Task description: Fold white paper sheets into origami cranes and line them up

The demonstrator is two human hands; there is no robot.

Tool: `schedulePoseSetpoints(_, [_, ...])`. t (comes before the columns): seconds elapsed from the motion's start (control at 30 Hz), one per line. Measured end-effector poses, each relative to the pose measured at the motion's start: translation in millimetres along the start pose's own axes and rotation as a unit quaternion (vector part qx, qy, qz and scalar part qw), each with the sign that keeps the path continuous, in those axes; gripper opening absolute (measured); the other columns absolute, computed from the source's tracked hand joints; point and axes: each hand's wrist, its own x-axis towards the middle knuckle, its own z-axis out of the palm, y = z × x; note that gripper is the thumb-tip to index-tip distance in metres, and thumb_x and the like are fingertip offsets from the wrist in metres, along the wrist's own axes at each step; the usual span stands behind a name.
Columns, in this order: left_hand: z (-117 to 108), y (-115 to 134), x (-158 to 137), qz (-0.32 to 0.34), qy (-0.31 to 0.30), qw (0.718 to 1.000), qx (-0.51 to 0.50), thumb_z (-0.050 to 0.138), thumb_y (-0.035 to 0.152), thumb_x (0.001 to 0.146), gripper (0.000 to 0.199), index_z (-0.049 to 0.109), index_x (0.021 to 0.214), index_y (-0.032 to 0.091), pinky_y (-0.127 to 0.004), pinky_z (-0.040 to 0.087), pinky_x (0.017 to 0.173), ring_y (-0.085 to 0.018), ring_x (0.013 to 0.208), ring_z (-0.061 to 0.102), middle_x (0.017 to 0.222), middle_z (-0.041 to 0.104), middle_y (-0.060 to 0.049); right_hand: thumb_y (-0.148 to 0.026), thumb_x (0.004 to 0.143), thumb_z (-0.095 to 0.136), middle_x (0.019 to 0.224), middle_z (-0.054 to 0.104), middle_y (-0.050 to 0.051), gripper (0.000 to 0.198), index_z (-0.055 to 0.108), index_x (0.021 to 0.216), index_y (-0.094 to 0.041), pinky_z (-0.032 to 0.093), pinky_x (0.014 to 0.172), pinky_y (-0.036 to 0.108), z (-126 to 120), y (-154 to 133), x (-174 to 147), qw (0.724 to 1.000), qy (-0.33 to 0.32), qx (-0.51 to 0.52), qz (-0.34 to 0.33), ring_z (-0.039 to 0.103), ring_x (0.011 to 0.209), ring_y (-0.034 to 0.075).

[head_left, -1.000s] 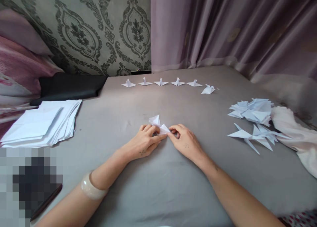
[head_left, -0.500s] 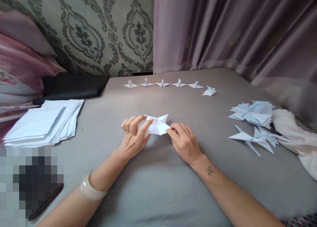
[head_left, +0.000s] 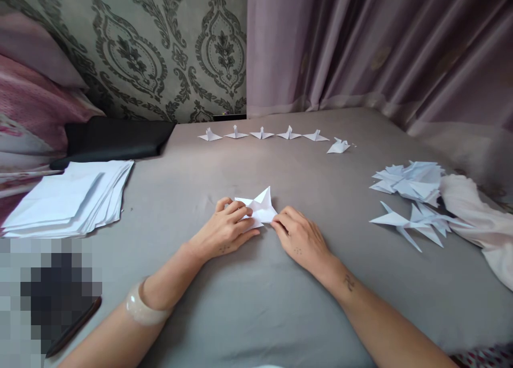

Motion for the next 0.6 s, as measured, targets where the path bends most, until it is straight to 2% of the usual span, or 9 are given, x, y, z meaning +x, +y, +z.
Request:
schedulePoseSetpoints(0.13, [2,3,4,-0.051,-0.008,0.998,-0.041,0.05,0.027,0.092,0.018,0.065,0.086,0.019,-0.038,0.03,0.086,-0.017,0.085,0.055,0.089,0.067,-0.004,-0.025,0.09,0.052,0.086,0.062,0.0,0.01,0.06,0.085,-0.022,0.037,0.061,0.026,5,-2,3,0.998,0.024,0.006,0.049,0.058,0.073,0.013])
schedulePoseSetpoints(0.23, [7,7,8,-0.115,-0.005,0.99,-0.077,0.049,0.028,0.092,0.017,0.063,0.089,0.019,-0.037,0.03,0.086,-0.016,0.083,0.056,0.083,0.067,-0.002,-0.021,0.087,0.055,0.087,0.062,0.0,0.004,0.058,0.088,-0.022,0.037,0.061,0.026,7,-4,5,0.997,0.043,0.016,0.057,0.059,0.076,0.014])
schedulePoseSetpoints(0.33, [11,8,9,-0.158,0.0,0.982,-0.106,0.047,0.028,0.094,0.017,0.059,0.101,0.02,-0.036,0.029,0.086,-0.015,0.084,0.058,0.088,0.069,-0.003,-0.015,0.09,0.049,0.088,0.061,0.002,0.012,0.059,0.09,-0.021,0.04,0.065,0.026,7,-6,6,0.999,0.035,0.02,0.014,0.057,0.08,0.015])
schedulePoseSetpoints(0.47, [9,1,6,-0.149,-0.015,0.981,-0.123,0.05,0.034,0.093,0.017,0.061,0.096,0.022,-0.036,0.027,0.085,-0.016,0.086,0.059,0.086,0.069,-0.001,-0.008,0.091,0.043,0.092,0.062,0.003,0.023,0.062,0.094,-0.021,0.042,0.072,0.027,6,-6,4,0.998,0.011,0.001,-0.067,0.054,0.086,0.017])
schedulePoseSetpoints(0.6, [3,-10,1,-0.17,-0.031,0.972,-0.156,0.059,0.04,0.086,0.023,0.059,0.103,0.023,-0.036,0.026,0.088,-0.015,0.083,0.059,0.083,0.067,0.0,-0.003,0.088,0.043,0.098,0.061,0.004,0.028,0.062,0.1,-0.02,0.043,0.075,0.029,3,-6,1,0.996,-0.001,-0.026,-0.089,0.052,0.087,0.018])
